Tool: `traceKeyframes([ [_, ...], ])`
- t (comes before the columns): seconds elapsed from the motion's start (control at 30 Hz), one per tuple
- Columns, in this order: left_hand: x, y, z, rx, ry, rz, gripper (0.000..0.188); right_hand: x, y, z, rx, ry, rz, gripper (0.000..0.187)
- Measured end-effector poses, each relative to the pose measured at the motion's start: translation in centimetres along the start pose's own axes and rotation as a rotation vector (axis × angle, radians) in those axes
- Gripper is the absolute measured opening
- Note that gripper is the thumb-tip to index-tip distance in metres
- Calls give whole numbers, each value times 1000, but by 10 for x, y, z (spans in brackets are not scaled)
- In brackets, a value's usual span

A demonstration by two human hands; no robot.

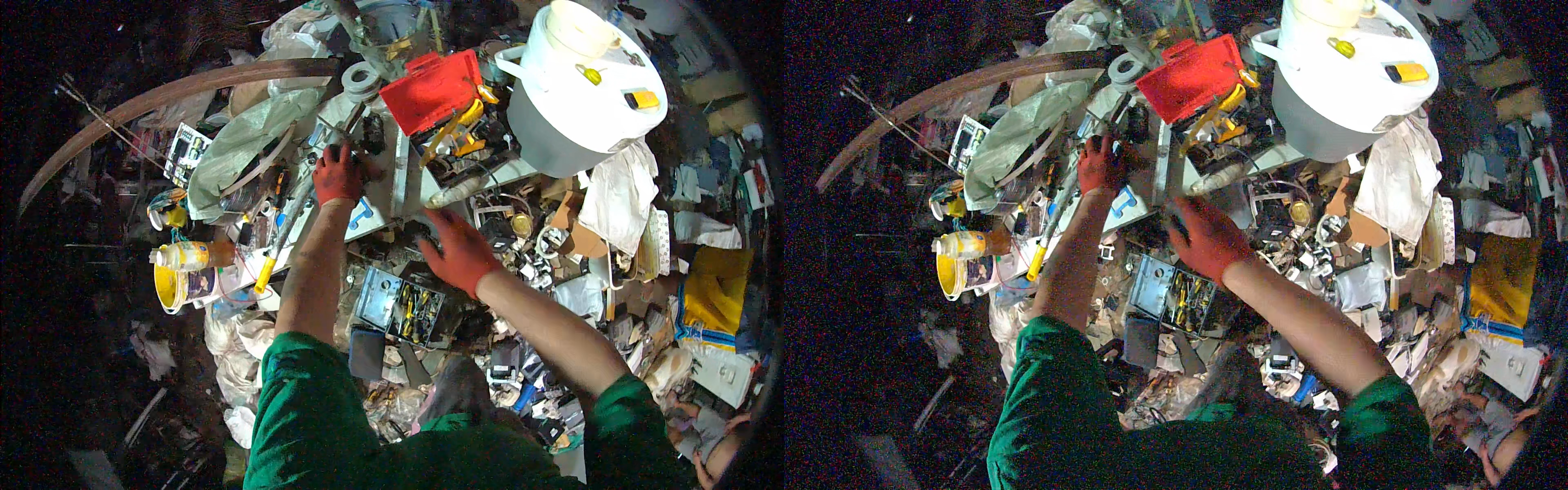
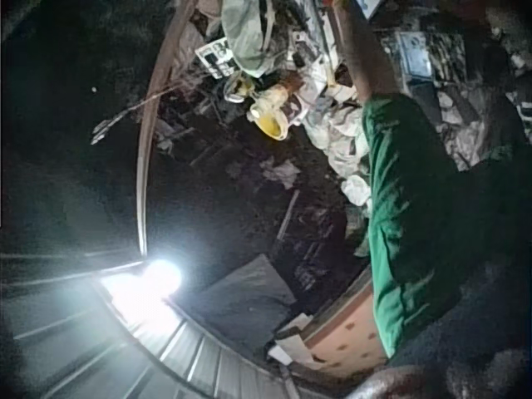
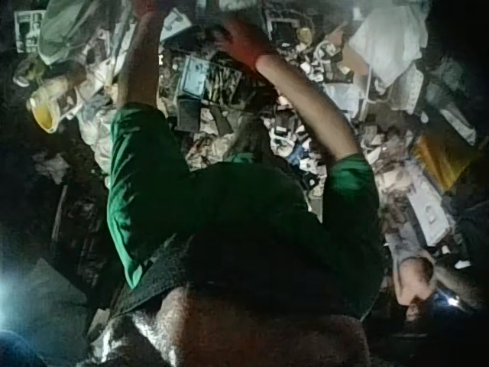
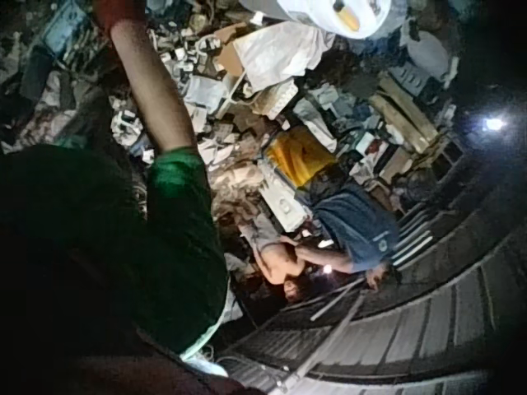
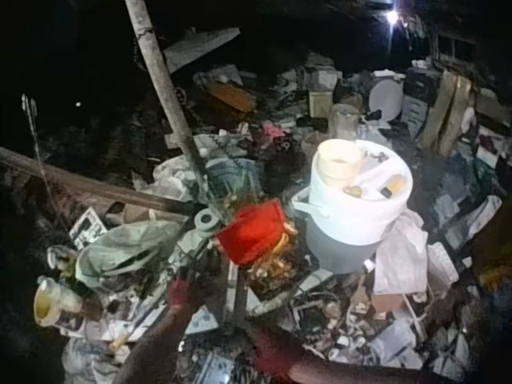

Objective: The person uses a screwdriver and pliers to disassemble a circuit board and other electronic components from a pile of scrap.

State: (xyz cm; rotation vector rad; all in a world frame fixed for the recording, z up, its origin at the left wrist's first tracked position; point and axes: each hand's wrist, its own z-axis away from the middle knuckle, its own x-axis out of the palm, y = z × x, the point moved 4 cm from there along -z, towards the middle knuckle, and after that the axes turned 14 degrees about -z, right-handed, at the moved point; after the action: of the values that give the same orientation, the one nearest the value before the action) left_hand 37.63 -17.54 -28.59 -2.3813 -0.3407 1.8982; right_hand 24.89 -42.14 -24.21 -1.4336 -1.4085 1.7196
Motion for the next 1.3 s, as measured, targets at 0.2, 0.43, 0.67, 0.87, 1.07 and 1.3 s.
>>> traceKeyframes([
  [0.2,-3,-44,1,-249,-192,-104,43,44,-12,-91,-130,84,345,49],
  [0.43,7,-73,-7,-327,-329,-103,23,85,23,-165,60,10,749,44],
  [0.67,12,-74,-4,-363,-298,-17,23,108,36,-196,204,-52,739,43],
  [0.87,-2,-74,-7,-404,-327,-8,22,85,16,-204,409,-148,445,60],
  [1.07,32,-77,-11,-392,-370,-77,30,61,1,-188,593,-106,-99,69],
  [1.3,91,-83,-45,-121,-42,-188,38,79,19,-82,152,-57,-579,50],
])
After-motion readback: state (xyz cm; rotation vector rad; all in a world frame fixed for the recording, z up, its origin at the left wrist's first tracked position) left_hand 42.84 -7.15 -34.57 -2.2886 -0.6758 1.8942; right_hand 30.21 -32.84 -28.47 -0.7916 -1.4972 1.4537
